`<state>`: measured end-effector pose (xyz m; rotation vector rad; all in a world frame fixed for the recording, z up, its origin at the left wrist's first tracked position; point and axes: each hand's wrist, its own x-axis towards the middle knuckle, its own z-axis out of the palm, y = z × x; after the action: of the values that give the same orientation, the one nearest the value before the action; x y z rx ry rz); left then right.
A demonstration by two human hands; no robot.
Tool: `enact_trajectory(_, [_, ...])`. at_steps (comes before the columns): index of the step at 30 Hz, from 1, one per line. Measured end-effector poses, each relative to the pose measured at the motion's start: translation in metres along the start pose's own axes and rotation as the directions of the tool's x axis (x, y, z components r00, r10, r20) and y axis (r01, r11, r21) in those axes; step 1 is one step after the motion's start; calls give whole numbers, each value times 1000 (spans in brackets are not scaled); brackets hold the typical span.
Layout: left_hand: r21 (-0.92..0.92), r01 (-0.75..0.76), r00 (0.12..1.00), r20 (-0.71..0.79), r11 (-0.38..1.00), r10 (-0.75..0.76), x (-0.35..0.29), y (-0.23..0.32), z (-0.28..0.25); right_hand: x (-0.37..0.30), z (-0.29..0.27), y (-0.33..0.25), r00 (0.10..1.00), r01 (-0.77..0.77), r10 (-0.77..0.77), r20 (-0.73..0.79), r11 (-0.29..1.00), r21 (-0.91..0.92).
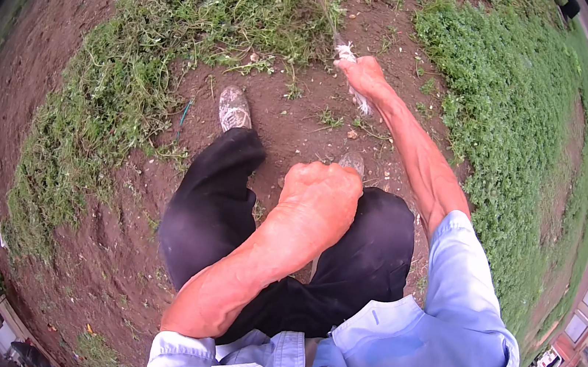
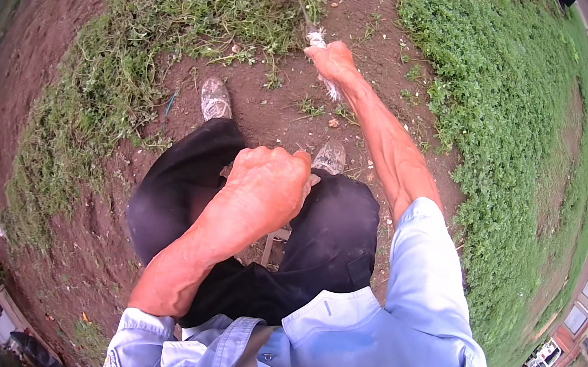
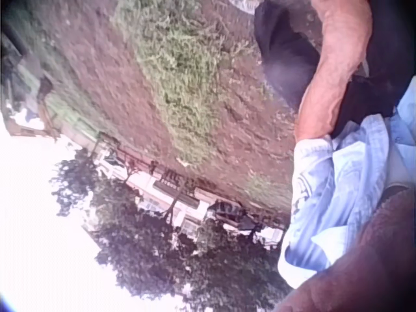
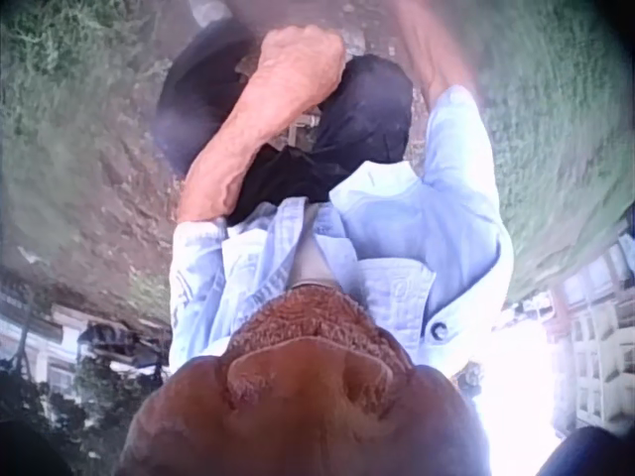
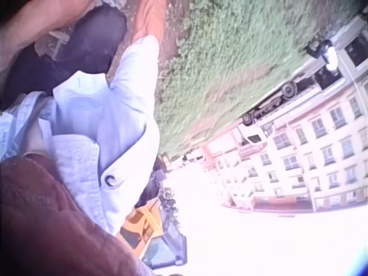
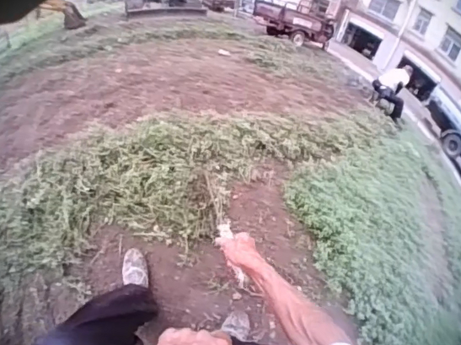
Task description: The person picks up a small stool and a hand weeder, sits down on the stool, and clears weeds from the ground using the hand weeder.
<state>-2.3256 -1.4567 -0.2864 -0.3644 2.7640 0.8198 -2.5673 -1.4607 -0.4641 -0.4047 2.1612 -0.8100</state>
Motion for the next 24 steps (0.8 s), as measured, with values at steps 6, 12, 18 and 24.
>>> enact_trajectory(6, [-40, 6, 999, 38, 999, -5, 2, 0, -1, -23, -13, 42, 997, -72, 75, 19, 991, -109])
enact_trajectory(12, [-79, -60, 998, 0, 995, 60, -9, 7, 0, -78, -1, 130, 979, -188, 201, 35, 954, -233])
enact_trajectory(18, [-122, -40, 999, -9, 992, 39, -6, 2, 3, 0, 42, 72, 990, -57, 101, 96, 923, -379])
enact_trajectory(24, [-96, 4, 1000, -8, 995, -5, -3, -1, 6, 71, 66, -52, 994, 56, -31, 105, 968, -246])
